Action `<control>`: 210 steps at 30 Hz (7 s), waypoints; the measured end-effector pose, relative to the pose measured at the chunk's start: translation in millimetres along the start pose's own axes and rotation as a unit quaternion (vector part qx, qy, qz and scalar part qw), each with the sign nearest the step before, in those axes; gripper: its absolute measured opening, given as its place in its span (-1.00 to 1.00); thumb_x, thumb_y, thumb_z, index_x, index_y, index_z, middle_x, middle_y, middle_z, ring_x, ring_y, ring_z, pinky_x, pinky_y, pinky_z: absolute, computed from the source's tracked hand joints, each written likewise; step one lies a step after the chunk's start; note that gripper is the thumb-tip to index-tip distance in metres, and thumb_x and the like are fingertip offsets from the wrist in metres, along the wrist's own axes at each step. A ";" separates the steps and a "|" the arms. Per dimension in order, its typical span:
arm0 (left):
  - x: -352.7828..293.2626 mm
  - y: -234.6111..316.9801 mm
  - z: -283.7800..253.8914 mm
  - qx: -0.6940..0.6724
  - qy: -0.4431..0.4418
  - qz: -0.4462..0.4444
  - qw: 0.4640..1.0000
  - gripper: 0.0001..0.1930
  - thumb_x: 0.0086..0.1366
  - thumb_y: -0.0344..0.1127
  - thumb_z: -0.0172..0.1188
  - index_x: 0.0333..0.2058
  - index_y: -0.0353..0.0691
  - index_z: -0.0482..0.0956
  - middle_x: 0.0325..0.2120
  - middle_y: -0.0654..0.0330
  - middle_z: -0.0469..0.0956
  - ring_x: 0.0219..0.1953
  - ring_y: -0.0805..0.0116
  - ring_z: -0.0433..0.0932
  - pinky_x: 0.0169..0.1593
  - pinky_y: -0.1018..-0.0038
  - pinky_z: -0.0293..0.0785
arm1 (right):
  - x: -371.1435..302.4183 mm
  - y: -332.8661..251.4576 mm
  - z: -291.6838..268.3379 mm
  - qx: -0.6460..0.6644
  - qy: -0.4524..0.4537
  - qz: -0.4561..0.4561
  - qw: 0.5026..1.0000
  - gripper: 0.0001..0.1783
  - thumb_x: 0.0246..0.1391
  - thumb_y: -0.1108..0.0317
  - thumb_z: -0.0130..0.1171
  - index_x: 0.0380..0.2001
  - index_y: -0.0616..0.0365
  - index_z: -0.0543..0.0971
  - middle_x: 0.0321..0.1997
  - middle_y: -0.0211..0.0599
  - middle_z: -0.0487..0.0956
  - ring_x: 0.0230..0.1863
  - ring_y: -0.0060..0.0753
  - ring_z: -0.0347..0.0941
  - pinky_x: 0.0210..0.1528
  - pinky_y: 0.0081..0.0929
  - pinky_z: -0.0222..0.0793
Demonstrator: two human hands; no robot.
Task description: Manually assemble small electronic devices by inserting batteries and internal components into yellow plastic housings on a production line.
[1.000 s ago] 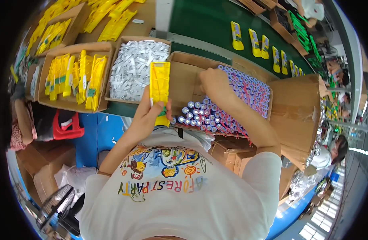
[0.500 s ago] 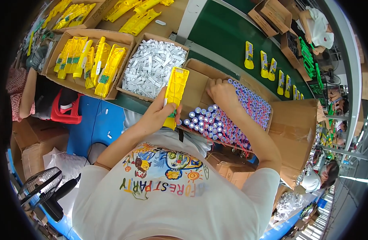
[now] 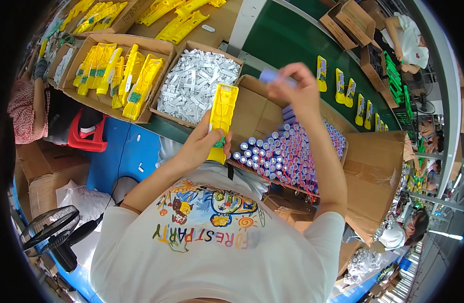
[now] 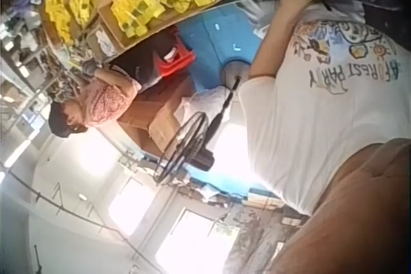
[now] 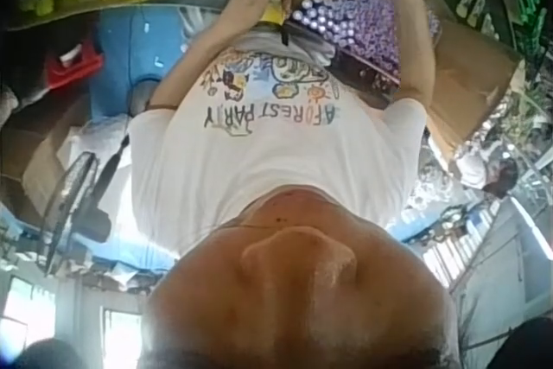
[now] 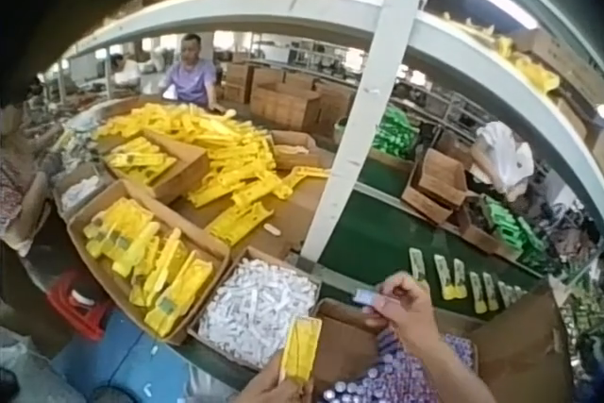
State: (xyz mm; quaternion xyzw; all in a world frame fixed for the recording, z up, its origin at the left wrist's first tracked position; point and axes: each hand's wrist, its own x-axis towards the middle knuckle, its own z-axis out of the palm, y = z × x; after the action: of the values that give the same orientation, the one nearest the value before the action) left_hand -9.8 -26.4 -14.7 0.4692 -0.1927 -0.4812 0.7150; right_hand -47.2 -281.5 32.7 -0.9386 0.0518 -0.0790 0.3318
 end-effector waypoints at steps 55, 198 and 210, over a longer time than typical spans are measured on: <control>-30.0 25.6 -38.1 -0.007 0.117 0.067 0.991 -0.67 0.41 -0.19 -0.10 0.01 -0.24 0.13 -0.43 0.17 0.42 -0.48 0.43 0.49 -0.41 0.48 0.48 | 54.3 -98.1 92.0 0.145 0.043 -0.160 0.975 -0.69 0.14 0.46 0.08 -0.02 0.17 0.46 -0.15 -0.23 0.49 -0.31 -0.40 0.48 -0.21 -0.54 0.42; 52.3 41.6 -16.4 0.010 -0.094 0.033 0.995 -0.61 0.41 -0.32 -0.16 0.15 -0.26 0.06 -0.30 0.16 0.36 -0.33 0.43 0.43 -0.17 0.45 0.38 | 74.3 7.2 10.3 0.389 -0.181 0.046 0.902 -0.73 0.12 0.27 0.21 -0.23 0.25 0.50 -0.28 -0.39 0.57 -0.25 -0.63 0.50 -0.20 -0.63 0.41; 39.7 35.8 -10.7 -0.037 -0.090 0.009 0.995 -0.63 0.40 -0.35 -0.13 0.13 -0.25 0.10 -0.23 0.15 0.39 -0.29 0.43 0.45 -0.17 0.45 0.42 | 53.0 -14.7 31.1 0.350 -0.072 0.069 0.931 -0.86 0.18 0.34 0.13 -0.36 0.20 0.50 -0.34 -0.46 0.54 -0.36 -0.76 0.41 -0.32 -0.76 0.33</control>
State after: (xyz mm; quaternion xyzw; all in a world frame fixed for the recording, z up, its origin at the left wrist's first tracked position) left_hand 34.5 -52.3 3.7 0.3949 -0.2426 -0.5218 0.7162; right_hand 11.2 -258.9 24.1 -0.7602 0.0619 -0.0015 0.6467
